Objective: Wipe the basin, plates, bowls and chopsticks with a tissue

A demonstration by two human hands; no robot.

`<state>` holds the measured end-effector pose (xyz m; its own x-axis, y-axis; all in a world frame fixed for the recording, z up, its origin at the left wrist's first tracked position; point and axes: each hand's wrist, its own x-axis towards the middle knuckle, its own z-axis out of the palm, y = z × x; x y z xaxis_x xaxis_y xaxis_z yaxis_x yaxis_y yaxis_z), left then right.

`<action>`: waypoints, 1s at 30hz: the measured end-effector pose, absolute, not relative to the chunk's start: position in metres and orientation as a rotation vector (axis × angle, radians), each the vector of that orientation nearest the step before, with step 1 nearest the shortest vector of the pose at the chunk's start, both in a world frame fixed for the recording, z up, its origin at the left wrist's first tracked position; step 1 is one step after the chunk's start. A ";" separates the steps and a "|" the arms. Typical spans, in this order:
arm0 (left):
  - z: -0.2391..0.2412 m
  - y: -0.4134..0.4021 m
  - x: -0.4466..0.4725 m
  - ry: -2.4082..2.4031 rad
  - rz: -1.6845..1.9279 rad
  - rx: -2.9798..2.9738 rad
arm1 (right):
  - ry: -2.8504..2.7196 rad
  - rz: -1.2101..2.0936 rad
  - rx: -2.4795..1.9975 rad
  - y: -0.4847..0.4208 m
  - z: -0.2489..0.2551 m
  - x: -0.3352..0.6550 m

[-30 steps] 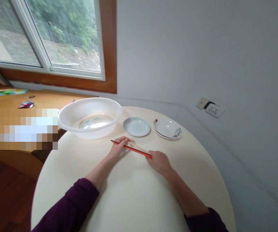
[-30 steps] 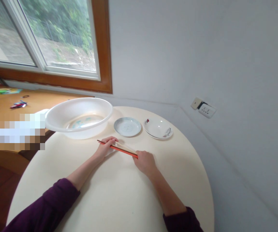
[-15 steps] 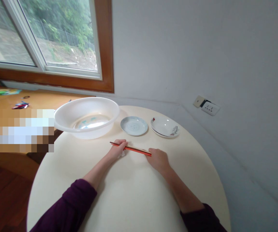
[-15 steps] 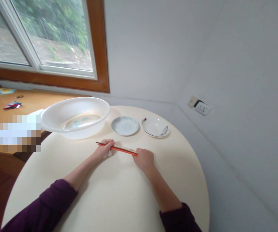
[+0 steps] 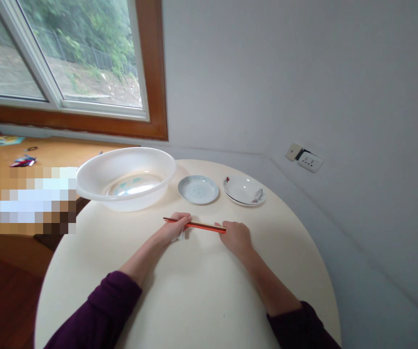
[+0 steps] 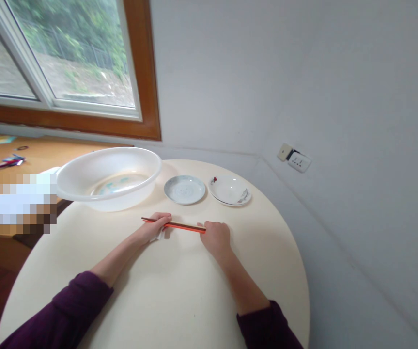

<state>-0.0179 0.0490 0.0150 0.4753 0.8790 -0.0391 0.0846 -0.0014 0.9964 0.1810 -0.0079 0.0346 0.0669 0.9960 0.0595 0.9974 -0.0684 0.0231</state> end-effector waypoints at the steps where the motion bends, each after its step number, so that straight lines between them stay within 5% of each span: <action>1: 0.015 0.049 -0.018 0.911 0.777 1.468 | -2.132 -0.102 -2.269 -0.008 0.035 0.181; 16: 0.024 0.036 -0.006 0.901 0.749 1.570 | -2.238 0.036 -2.076 -0.021 0.039 0.140; 30: 0.026 0.045 -0.013 1.079 1.085 1.367 | -2.168 0.022 -2.217 -0.010 0.041 0.172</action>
